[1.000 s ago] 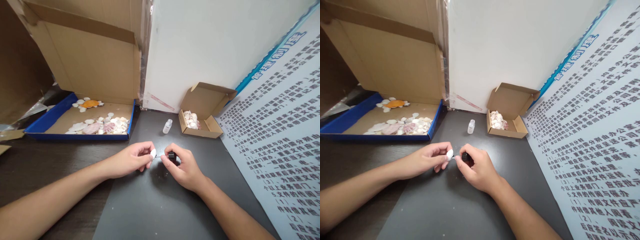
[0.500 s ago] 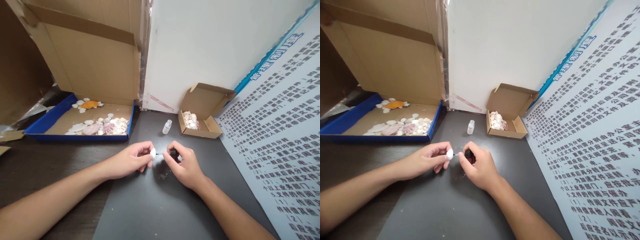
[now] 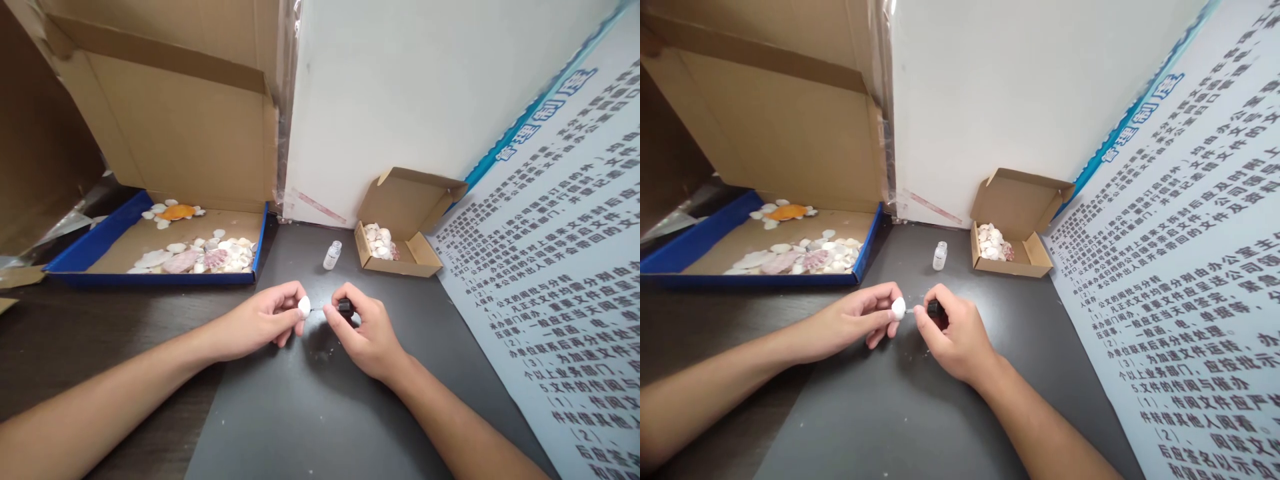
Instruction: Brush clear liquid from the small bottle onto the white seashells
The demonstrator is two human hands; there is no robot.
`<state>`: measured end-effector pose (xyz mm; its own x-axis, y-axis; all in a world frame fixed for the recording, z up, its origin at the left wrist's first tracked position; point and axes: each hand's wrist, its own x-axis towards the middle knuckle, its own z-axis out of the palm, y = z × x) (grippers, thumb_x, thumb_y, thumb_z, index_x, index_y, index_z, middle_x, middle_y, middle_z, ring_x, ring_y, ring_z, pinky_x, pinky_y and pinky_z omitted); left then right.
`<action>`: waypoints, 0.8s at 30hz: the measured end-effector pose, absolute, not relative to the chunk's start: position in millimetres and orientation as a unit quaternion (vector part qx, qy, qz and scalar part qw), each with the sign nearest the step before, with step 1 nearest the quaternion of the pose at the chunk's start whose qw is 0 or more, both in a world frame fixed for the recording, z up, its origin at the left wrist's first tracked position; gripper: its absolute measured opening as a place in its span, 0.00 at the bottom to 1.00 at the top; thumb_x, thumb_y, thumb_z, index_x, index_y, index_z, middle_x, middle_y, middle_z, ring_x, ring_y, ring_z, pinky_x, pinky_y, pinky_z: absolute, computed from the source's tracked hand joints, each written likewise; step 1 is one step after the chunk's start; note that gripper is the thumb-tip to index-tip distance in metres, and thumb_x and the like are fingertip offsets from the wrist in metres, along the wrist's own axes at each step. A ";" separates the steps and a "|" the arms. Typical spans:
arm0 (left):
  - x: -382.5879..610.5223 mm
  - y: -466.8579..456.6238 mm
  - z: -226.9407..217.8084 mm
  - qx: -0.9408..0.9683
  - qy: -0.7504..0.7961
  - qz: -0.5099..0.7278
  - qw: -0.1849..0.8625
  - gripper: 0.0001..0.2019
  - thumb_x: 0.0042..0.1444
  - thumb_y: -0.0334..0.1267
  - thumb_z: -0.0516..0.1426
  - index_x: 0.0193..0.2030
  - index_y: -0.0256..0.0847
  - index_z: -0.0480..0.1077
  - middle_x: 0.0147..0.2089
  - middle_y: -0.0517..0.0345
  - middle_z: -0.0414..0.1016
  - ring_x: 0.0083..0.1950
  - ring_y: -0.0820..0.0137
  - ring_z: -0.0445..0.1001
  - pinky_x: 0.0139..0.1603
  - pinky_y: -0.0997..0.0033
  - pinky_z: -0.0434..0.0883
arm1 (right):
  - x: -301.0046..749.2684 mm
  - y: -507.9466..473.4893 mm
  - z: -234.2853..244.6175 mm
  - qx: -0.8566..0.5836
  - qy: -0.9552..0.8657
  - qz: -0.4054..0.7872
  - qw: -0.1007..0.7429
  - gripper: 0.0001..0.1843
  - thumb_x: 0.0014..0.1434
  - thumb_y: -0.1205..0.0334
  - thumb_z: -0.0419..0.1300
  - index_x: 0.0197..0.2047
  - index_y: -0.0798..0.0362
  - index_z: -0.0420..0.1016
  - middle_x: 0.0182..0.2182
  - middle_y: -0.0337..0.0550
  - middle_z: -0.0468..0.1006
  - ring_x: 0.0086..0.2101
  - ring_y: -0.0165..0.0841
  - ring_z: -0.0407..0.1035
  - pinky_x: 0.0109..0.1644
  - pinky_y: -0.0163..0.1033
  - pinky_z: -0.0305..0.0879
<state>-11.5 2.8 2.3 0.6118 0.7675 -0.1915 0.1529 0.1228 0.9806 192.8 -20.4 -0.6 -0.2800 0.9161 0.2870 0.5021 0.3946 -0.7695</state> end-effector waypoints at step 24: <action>-11.8 2.3 3.1 0.626 0.368 0.232 0.648 0.08 0.61 0.42 0.54 0.37 0.40 0.61 0.31 0.64 0.70 0.25 0.78 0.63 0.28 0.76 0.62 | 192.1 -19.6 0.2 -0.462 -0.754 0.293 0.364 0.11 0.62 0.59 0.56 0.29 0.53 0.63 0.20 0.33 0.62 0.21 0.24 0.55 0.26 0.29 0.54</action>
